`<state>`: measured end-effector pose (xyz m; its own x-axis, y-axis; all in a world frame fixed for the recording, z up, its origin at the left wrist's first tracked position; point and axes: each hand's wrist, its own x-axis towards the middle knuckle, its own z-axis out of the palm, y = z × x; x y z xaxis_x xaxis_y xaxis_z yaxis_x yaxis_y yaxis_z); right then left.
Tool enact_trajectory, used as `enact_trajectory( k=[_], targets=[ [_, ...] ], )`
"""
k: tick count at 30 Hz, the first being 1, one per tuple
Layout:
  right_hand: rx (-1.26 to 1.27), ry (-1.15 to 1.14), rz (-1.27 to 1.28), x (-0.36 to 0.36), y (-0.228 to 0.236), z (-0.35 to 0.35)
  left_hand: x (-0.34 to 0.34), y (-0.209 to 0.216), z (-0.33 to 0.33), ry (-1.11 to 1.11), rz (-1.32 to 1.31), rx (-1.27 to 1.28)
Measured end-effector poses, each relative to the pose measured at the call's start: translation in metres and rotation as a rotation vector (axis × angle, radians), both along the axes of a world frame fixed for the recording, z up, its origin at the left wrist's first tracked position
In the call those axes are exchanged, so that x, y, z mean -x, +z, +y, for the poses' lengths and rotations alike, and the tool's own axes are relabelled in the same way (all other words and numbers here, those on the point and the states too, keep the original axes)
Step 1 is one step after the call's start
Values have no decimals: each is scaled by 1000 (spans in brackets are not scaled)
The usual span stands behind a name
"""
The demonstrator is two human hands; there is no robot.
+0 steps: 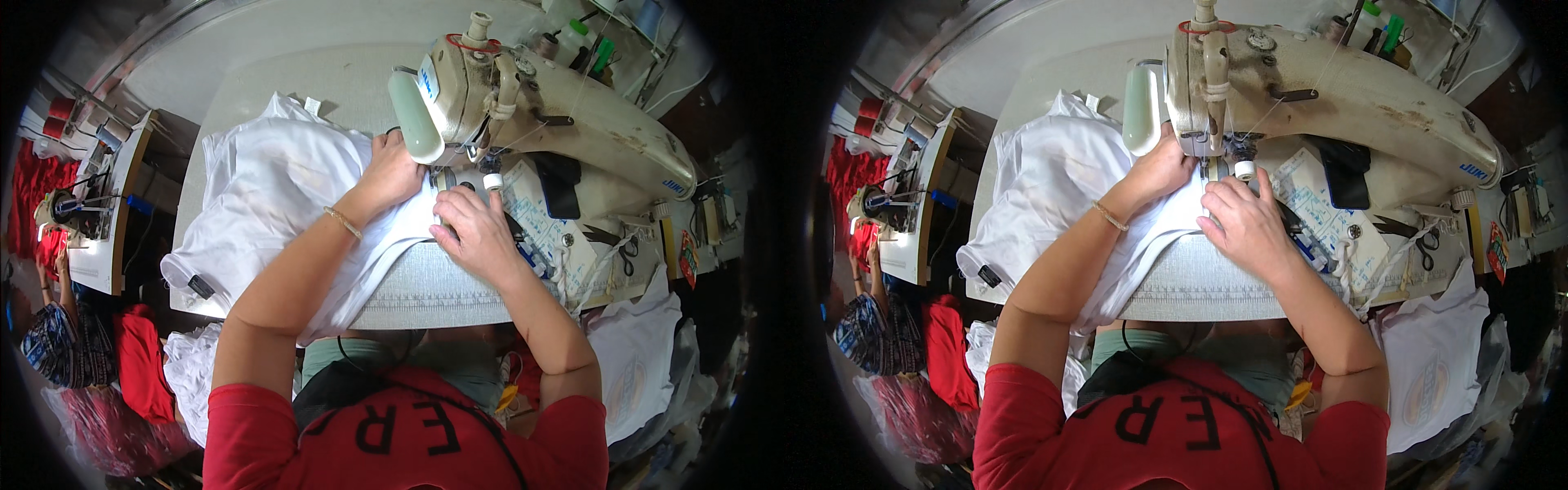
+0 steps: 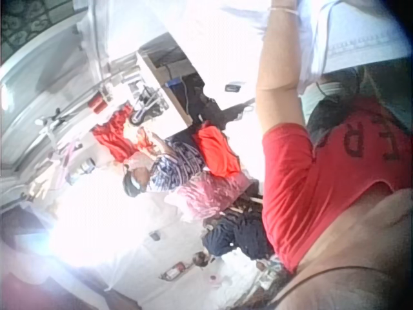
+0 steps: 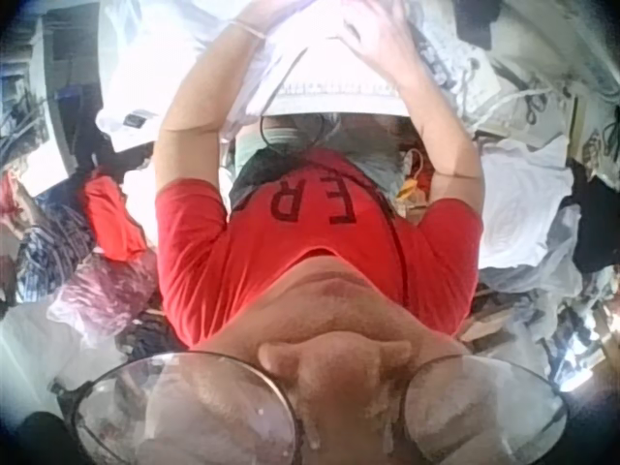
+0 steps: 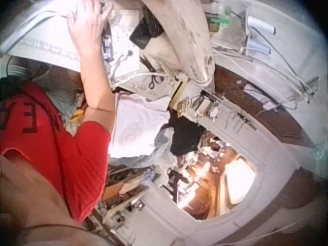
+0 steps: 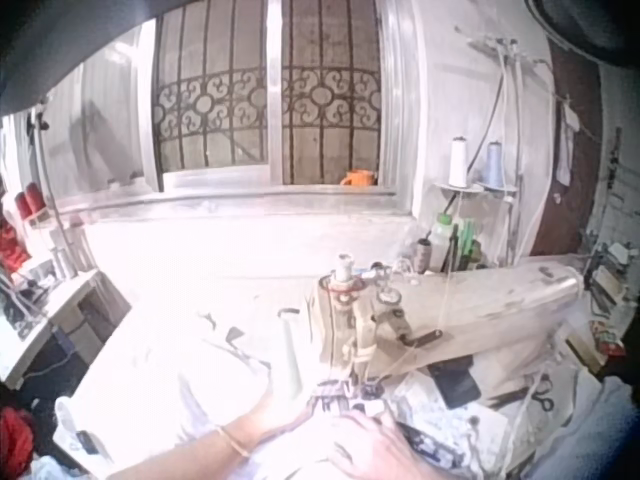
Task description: The person uses a sewing machine to stitch a white t-shirt, guiding the fabric under the needle and trimming excess thread with a tool.
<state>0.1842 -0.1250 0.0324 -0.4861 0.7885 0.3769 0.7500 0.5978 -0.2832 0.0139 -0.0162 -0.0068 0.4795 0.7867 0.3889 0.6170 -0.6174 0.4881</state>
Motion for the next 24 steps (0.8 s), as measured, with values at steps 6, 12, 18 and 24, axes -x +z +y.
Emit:
enact_trajectory(
  k=[6, 12, 18, 24],
  targets=[
    [20, -11, 9, 0, -2, 1, 0, -3, 3, -21, -50, -64],
    [22, -31, -6, -1, -4, 5, 0, -6, 10, -37, -51, -73],
    [-11, -52, 7, 0, -7, 5, 0, 4, 6, 6, -68, -28],
    [-38, -31, 65, -5, -14, 2, 20, 34, -48, -69, 53, -408]
  ],
)
